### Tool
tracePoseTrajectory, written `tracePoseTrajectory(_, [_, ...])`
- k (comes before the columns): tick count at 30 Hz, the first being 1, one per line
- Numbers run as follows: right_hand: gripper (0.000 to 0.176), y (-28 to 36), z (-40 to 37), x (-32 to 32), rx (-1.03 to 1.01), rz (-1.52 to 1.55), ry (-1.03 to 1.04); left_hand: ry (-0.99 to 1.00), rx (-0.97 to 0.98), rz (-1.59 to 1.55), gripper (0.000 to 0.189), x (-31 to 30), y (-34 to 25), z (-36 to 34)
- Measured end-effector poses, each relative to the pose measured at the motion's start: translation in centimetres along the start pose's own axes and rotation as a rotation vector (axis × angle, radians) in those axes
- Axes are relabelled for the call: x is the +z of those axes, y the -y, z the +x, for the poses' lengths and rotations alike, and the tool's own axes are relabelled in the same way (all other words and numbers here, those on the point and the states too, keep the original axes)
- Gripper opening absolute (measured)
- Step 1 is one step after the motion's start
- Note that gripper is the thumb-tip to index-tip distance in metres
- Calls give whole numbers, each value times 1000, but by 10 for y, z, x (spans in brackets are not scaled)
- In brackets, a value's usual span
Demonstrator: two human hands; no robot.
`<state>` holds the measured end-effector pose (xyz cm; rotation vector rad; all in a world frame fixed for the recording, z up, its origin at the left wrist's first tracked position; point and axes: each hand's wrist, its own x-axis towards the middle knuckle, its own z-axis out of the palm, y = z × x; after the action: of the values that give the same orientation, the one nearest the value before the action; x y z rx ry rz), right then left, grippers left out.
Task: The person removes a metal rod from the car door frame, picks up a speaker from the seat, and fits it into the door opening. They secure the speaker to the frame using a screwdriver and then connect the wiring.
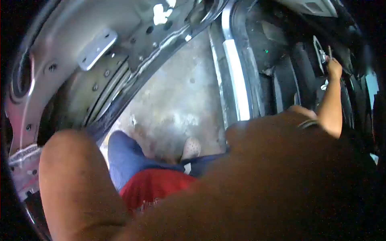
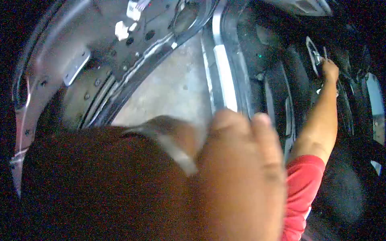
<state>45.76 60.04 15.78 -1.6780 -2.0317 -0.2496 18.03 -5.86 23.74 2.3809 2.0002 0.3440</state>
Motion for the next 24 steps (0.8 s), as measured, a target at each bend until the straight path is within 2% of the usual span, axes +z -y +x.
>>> tracePoseTrajectory(1, [50,4,6,5,48,66,-11,1,-8,3,40,-2,-1,-1])
tracePoseTrajectory(2, [49,19,-5,-10,83,31,68,10,-16,5,40,-3,-3,-2])
tracePoseTrajectory(4, [48,23,-5,-8,47,18,25,30,-89,-19,39,-6,1,-9])
tracePoseTrajectory(5, [46,26,-20,-15,86,156,83,35,-116,-35,39,-9,5,-9])
tracePoseTrajectory(6, [44,22,-20,-14,74,22,37,54,-154,-47,39,-10,7,-10])
tracePoseTrajectory(8, [41,-7,-13,3,116,270,5,106,-253,-83,39,-7,21,-21])
tracePoseTrajectory(11, [30,-23,-8,10,134,646,37,180,-287,-195,38,11,45,-34])
tracePoseTrajectory(13, [24,-17,-19,2,234,817,40,170,-320,-244,40,21,53,-49])
tracePoseTrajectory(15, [15,0,-32,-11,265,903,36,150,-469,-315,37,27,70,-67])
tracePoseTrajectory(17, [17,-27,1,18,231,787,4,142,-533,-316,36,31,77,-81])
tracePoseTrajectory(18, [20,-9,-17,-4,263,800,64,142,-604,-323,35,32,80,-86])
tracePoseTrajectory(21, [23,6,-19,-16,366,841,112,200,-680,-335,34,32,85,-96])
tracePoseTrajectory(22, [27,-2,-13,-6,254,814,123,135,-631,-351,35,38,88,-102])
tracePoseTrajectory(24, [28,-4,-1,4,224,731,124,154,-661,-357,35,42,90,-107])
